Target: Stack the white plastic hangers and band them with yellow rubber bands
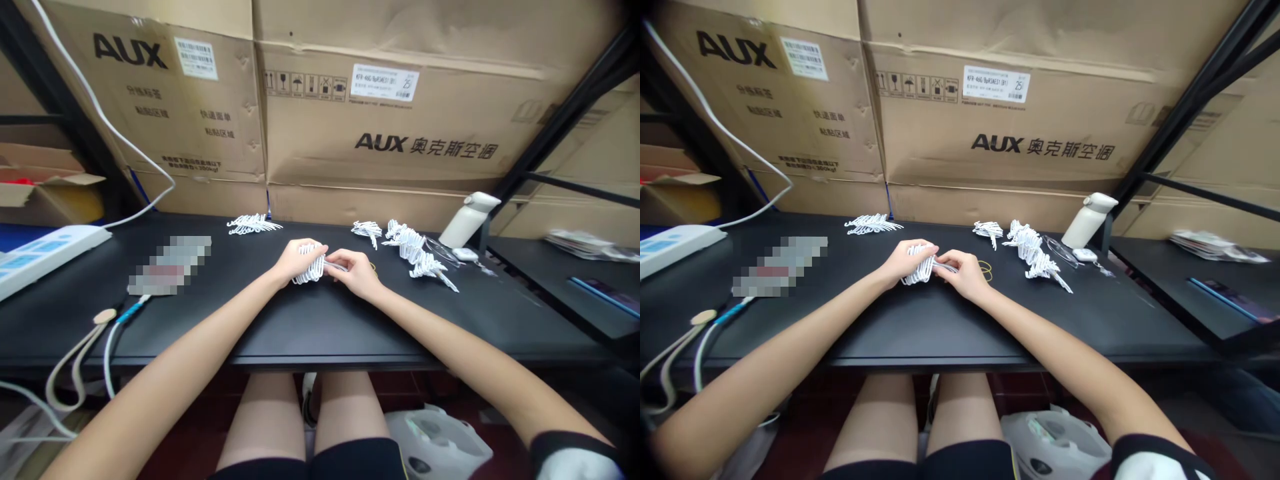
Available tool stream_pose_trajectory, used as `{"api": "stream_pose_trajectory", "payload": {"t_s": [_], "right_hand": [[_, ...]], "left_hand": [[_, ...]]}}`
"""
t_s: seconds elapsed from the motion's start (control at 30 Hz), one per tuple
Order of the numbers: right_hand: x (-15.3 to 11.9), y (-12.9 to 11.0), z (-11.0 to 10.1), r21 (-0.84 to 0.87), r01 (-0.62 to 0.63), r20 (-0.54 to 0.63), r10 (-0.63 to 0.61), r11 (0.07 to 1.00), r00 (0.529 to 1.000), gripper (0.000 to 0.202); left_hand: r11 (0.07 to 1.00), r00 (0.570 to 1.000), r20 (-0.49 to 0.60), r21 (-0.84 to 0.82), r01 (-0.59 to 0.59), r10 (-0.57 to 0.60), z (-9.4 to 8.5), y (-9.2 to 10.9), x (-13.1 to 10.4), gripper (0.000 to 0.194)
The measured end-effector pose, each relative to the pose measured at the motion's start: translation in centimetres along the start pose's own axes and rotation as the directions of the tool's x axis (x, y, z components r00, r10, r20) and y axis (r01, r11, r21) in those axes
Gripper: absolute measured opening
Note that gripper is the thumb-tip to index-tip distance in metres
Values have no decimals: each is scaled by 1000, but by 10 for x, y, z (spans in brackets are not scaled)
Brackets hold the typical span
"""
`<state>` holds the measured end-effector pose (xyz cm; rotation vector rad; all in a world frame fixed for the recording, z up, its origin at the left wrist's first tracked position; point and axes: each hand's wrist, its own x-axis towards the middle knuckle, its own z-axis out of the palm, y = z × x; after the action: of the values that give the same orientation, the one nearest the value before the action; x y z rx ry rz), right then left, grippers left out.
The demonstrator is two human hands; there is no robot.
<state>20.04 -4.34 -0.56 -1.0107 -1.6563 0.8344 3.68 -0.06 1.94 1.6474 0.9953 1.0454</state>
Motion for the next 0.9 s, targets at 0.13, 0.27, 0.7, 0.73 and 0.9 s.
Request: {"api": "stream_pose_trajectory", "payload": {"t_s": [0.13,0.27,0.7,0.73,0.9], "right_hand": [[1,-6,-3,-139,103,-34,-108,985,994,30],[10,-14,-22,-223,140,-46,-154,965,987,30],[26,3,-102,-765,-178,29,309,619,951,5],[26,4,-101,-774,-208,15,346,598,938,5],[26,5,-100,-792,-216,28,387,572,922,16]], "left_hand": [[999,998,-51,-33,19,-21,1,0,1,27],[989,995,-74,-137,49,-60,0,3,3,28],[749,919,116,-547,375,-376,-13,1,14,21],[748,919,107,-548,374,-381,-13,1,14,21],[795,923,53,-492,356,-380,-9,7,10,21]]}}
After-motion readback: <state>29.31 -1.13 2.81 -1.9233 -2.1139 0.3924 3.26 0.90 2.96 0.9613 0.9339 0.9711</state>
